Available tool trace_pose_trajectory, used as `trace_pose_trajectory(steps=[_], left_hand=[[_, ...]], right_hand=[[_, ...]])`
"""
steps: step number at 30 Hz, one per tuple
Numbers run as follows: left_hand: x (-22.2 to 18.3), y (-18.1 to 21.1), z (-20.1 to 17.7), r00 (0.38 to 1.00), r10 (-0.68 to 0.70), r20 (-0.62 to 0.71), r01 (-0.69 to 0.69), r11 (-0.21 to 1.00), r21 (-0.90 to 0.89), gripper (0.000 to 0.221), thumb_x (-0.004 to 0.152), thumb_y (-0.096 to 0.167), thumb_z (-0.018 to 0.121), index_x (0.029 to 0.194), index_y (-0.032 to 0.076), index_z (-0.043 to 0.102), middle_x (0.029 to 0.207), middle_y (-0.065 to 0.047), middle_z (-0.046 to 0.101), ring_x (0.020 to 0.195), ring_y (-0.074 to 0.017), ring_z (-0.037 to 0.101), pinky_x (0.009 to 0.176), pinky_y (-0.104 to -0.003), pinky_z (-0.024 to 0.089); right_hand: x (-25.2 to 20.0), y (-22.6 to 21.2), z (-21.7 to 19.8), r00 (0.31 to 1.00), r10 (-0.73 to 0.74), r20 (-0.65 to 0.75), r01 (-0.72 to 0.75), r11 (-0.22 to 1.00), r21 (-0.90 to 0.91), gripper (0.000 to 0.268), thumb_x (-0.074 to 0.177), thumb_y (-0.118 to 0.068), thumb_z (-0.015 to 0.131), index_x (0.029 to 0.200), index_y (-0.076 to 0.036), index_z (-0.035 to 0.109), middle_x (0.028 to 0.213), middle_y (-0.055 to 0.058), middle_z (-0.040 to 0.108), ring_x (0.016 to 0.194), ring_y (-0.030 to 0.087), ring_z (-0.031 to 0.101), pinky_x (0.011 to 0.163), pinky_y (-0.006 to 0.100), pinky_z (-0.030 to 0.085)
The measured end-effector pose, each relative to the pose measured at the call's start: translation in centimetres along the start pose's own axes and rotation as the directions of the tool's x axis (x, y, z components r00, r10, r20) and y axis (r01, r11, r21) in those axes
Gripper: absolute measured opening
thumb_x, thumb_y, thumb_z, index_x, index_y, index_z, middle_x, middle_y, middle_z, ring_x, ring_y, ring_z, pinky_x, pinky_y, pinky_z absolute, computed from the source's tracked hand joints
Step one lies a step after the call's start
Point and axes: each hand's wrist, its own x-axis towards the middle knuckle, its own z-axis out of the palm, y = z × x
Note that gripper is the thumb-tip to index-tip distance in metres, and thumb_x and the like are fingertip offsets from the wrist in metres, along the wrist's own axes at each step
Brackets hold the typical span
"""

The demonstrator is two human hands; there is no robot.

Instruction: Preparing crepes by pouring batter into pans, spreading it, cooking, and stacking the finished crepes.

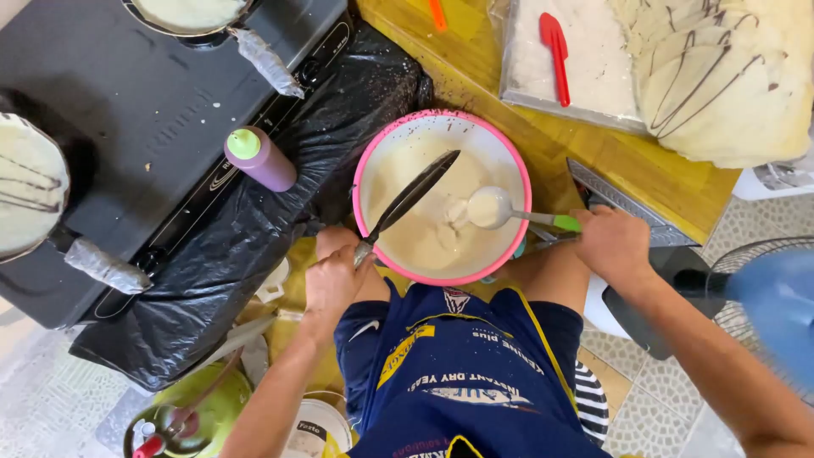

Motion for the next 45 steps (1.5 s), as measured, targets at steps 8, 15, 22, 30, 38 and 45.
trace_pose_trajectory(steps=[8, 15, 22, 30, 38, 45], left_hand=[[4.2, 1.5, -1.0, 0.706, -0.307, 0.638, 0.674, 0.568, -0.472, 0.048, 0.083, 0.054, 0.076, 0.079, 0.006, 0.071, 0.063, -0.014, 0.069, 0.057, -0.0333, 0.069, 0.053, -0.041, 0.056], [8.2, 4.1, -5.4, 0.516, -0.222, 0.827, 0.854, 0.063, -0.516, 0.049, 0.091, 0.044, 0.073, 0.084, -0.005, 0.069, 0.056, -0.019, 0.065, 0.037, -0.0232, 0.063, 0.032, -0.032, 0.047], [8.5, 2.9, -5.7, 0.499, -0.386, 0.776, 0.86, 0.111, -0.498, 0.043, 0.086, 0.048, 0.077, 0.077, 0.006, 0.076, 0.049, -0.013, 0.065, 0.032, -0.0209, 0.062, 0.028, -0.033, 0.046], [1.5, 8.2, 1.2, 0.568, -0.092, 0.818, 0.632, -0.587, -0.505, 0.049, 0.104, 0.048, 0.056, 0.102, 0.0, 0.062, 0.061, -0.008, 0.054, 0.039, -0.0145, 0.052, 0.036, -0.024, 0.045], [5.9, 13.0, 3.0, 0.702, -0.198, 0.684, 0.515, -0.523, -0.679, 0.033, 0.1, 0.029, 0.07, 0.094, -0.003, 0.067, 0.056, -0.015, 0.06, 0.038, -0.0218, 0.06, 0.036, -0.03, 0.05], [10.9, 10.1, -1.9, 0.413, 0.135, 0.901, 0.898, -0.227, -0.377, 0.049, 0.091, 0.045, 0.078, 0.091, -0.003, 0.068, 0.06, -0.01, 0.062, 0.04, -0.0148, 0.058, 0.033, -0.027, 0.047]], right_hand=[[-1.6, -1.7, -5.0, 0.985, 0.103, -0.138, -0.072, 0.974, 0.215, 0.04, 0.083, -0.035, 0.062, 0.121, -0.041, 0.073, 0.089, -0.002, 0.067, 0.081, 0.026, 0.072, 0.073, 0.038, 0.059], [0.5, -5.0, -5.3, 0.801, -0.008, -0.599, 0.032, 0.999, 0.029, 0.052, 0.072, -0.026, 0.072, 0.122, -0.037, 0.077, 0.089, -0.005, 0.061, 0.076, 0.014, 0.064, 0.07, 0.024, 0.056], [3.7, -5.9, -6.3, 0.704, 0.019, -0.71, -0.019, 1.0, 0.009, 0.051, 0.078, -0.022, 0.072, 0.127, -0.035, 0.077, 0.089, -0.004, 0.059, 0.075, 0.014, 0.063, 0.069, 0.023, 0.056], [3.1, -6.1, -10.0, 0.674, -0.032, -0.738, 0.023, 0.999, -0.022, 0.046, 0.08, -0.019, 0.072, 0.123, -0.034, 0.078, 0.089, -0.003, 0.059, 0.071, 0.015, 0.061, 0.069, 0.024, 0.055], [-1.3, -6.1, -10.5, 0.719, -0.033, -0.695, 0.013, 0.999, -0.034, 0.046, 0.081, -0.019, 0.071, 0.124, -0.034, 0.079, 0.092, -0.002, 0.062, 0.072, 0.017, 0.062, 0.072, 0.025, 0.055], [-1.1, -6.0, -8.9, 0.867, 0.272, -0.418, -0.19, 0.955, 0.229, 0.046, 0.084, -0.022, 0.071, 0.129, -0.031, 0.077, 0.092, -0.001, 0.066, 0.074, 0.02, 0.068, 0.065, 0.033, 0.058]])
